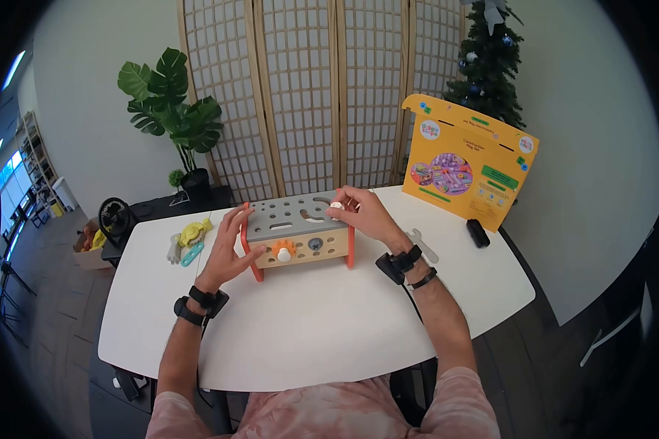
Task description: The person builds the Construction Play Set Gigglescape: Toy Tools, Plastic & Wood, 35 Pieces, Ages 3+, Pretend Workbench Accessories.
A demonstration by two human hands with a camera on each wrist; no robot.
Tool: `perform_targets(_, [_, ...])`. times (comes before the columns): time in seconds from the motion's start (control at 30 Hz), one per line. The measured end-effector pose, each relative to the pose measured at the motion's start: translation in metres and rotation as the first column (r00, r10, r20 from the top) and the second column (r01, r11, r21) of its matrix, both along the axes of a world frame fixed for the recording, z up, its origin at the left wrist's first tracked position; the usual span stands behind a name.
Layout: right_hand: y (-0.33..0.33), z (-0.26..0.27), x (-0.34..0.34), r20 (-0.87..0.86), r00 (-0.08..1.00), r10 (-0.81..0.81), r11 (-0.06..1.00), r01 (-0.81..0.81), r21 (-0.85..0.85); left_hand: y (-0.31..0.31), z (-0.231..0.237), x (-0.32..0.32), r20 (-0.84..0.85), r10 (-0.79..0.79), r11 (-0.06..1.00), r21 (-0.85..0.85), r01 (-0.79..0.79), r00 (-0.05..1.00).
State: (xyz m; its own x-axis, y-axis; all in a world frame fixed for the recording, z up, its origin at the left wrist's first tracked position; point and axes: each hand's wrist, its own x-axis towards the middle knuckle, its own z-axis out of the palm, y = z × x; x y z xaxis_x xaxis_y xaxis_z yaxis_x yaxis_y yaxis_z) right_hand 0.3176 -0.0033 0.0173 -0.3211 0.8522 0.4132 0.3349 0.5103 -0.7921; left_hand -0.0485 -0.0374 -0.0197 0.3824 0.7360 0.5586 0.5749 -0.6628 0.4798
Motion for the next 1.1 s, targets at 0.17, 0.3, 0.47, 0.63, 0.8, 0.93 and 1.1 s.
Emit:
perform_targets(0.17, [0.001, -0.005, -0.004, -0.003, 1.0, -0.022, 0.999, 0.022, 0.045, 0.013, -0.024, 0.002, 0.032, 0.042, 0.999, 0.006, -0.042, 0.999])
perform_targets(0.3, [-0.001, -0.007, -0.005, -0.045, 0.999, -0.025, 1.0, 0.026, 0.01, 0.015, -0.03, 0.008, 0.219, -0.04, 0.997, -0.061, 0.055, 0.975])
perform_targets(0.47, [-0.002, -0.015, -0.006, -0.116, 0.991, -0.067, 0.998, 0.066, -0.014, 0.018, -0.034, 0.011, 0.291, -0.05, 0.994, -0.08, 0.077, 0.955])
perform_targets(0.63, [0.005, -0.022, -0.002, -0.18, 0.983, -0.044, 0.999, 0.039, -0.033, 0.019, -0.034, 0.012, 0.287, -0.063, 0.994, -0.063, 0.085, 0.956])
perform_targets(0.8, [0.006, -0.026, 0.0, -0.197, 0.98, -0.003, 1.0, 0.008, 0.024, 0.016, -0.032, 0.013, 0.303, -0.069, 0.993, -0.068, 0.094, 0.95])
perform_targets(0.93, [0.003, -0.019, 0.003, -0.167, 0.986, -0.012, 1.0, 0.012, -0.004, 0.017, -0.033, 0.012, 0.3, -0.073, 0.992, -0.076, 0.1, 0.951])
perform_targets(1.1, [0.007, -0.027, 0.012, -0.098, 0.993, 0.07, 0.997, -0.068, 0.021, 0.016, -0.032, 0.012, 0.315, -0.077, 0.99, -0.087, 0.109, 0.946])
